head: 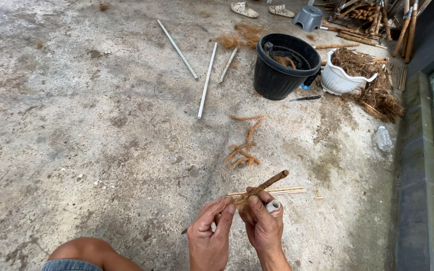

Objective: The person sits on a concrete floor and wraps a brown rope tightly around a thin stick held in their left hand. They use their right hand to coil the rope repeatedly along the length of the stick, creating a textured grip. The person occasionally pauses to adjust the tension or position of the rope.

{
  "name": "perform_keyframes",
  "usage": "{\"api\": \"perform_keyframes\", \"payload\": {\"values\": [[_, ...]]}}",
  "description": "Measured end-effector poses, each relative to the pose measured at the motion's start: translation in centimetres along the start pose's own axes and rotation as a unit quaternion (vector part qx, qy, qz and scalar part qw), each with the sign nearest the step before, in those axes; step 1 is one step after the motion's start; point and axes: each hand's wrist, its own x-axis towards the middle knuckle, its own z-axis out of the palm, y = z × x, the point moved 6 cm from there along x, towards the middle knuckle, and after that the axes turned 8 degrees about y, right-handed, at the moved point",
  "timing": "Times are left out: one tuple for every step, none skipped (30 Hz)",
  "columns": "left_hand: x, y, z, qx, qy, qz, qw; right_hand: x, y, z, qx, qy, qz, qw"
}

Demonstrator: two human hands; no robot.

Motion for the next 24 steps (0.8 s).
{"api": "perform_keyframes", "payload": {"values": [[0.0,1.0,-0.2,0.011,-0.002,0.071,0.997,0.0,0.2,0.0,0.001,0.001,0.007,1.000],[-0.2,1.9,-0.3,0.023,-0.005,0.141,0.990,-0.1,0.3,0.1,0.001,0.001,0.014,1.000],[-0.2,2.1,-0.3,0.020,-0.017,0.144,0.989,0.0,0.4,0.2,0.007,-0.002,0.016,1.000],[-0.1,2.2,-0.3,0.017,-0.030,0.147,0.989,-0.1,0.5,0.2,0.012,-0.005,0.018,1.000],[-0.2,2.4,-0.3,0.015,-0.043,0.149,0.988,-0.1,0.6,0.2,0.017,-0.006,0.021,1.000],[-0.3,2.9,-0.3,0.013,-0.055,0.178,0.982,-0.1,0.6,0.2,0.020,-0.010,0.023,0.999],[-0.5,3.4,-0.3,0.011,-0.067,0.207,0.976,-0.1,0.7,0.1,0.022,-0.013,0.026,0.999],[-0.6,3.8,-0.4,0.009,-0.078,0.237,0.968,0.0,0.8,0.1,0.024,-0.016,0.028,0.999],[-0.8,4.1,-0.4,0.006,-0.086,0.253,0.963,-0.1,1.0,-0.2,0.028,-0.009,0.032,0.999],[-0.9,4.4,-0.5,0.003,-0.094,0.270,0.958,-0.1,1.2,-0.4,0.032,-0.002,0.037,0.999],[-1.0,4.6,-0.5,0.000,-0.103,0.289,0.952,0.0,1.3,-0.5,0.036,0.004,0.040,0.999],[-0.8,4.5,-0.4,-0.004,-0.116,0.278,0.954,0.2,1.4,-0.6,0.033,0.010,0.043,0.999],[-0.8,4.2,-0.4,-0.008,-0.130,0.266,0.955,0.1,1.5,-0.8,0.030,0.017,0.046,0.998],[-0.8,3.9,-0.4,-0.011,-0.144,0.255,0.956,0.1,1.5,-1.1,0.027,0.024,0.049,0.998],[-0.8,3.8,-0.4,-0.008,-0.142,0.261,0.955,0.1,1.6,-1.1,0.027,0.025,0.047,0.998],[-0.8,3.6,-0.5,-0.005,-0.139,0.267,0.954,0.0,1.7,-1.2,0.027,0.027,0.045,0.998],[-0.8,3.5,-0.5,-0.003,-0.137,0.274,0.952,0.1,1.7,-1.1,0.027,0.028,0.041,0.998],[-0.7,3.1,-0.5,0.000,-0.134,0.263,0.955,0.1,1.7,-1.0,0.032,0.020,0.041,0.998],[-0.6,2.8,-0.6,0.002,-0.131,0.251,0.959,0.1,1.6,-0.8,0.037,0.013,0.042,0.998],[-0.5,2.5,-0.6,0.004,-0.128,0.240,0.962,0.0,1.6,-0.6,0.041,0.005,0.043,0.998],[-0.4,2.3,-0.6,-0.010,-0.123,0.239,0.963,0.0,1.6,-0.5,0.042,0.006,0.044,0.998],[-0.3,2.1,-0.7,-0.024,-0.118,0.239,0.964,0.0,1.6,-0.4,0.043,0.008,0.046,0.998],[-0.3,2.0,-0.7,-0.038,-0.112,0.238,0.964,0.0,1.6,-0.3,0.044,0.009,0.049,0.998],[-0.1,1.5,-0.7,-0.047,-0.116,0.204,0.971,-0.1,1.4,0.0,0.032,-0.002,0.042,0.999]]}}
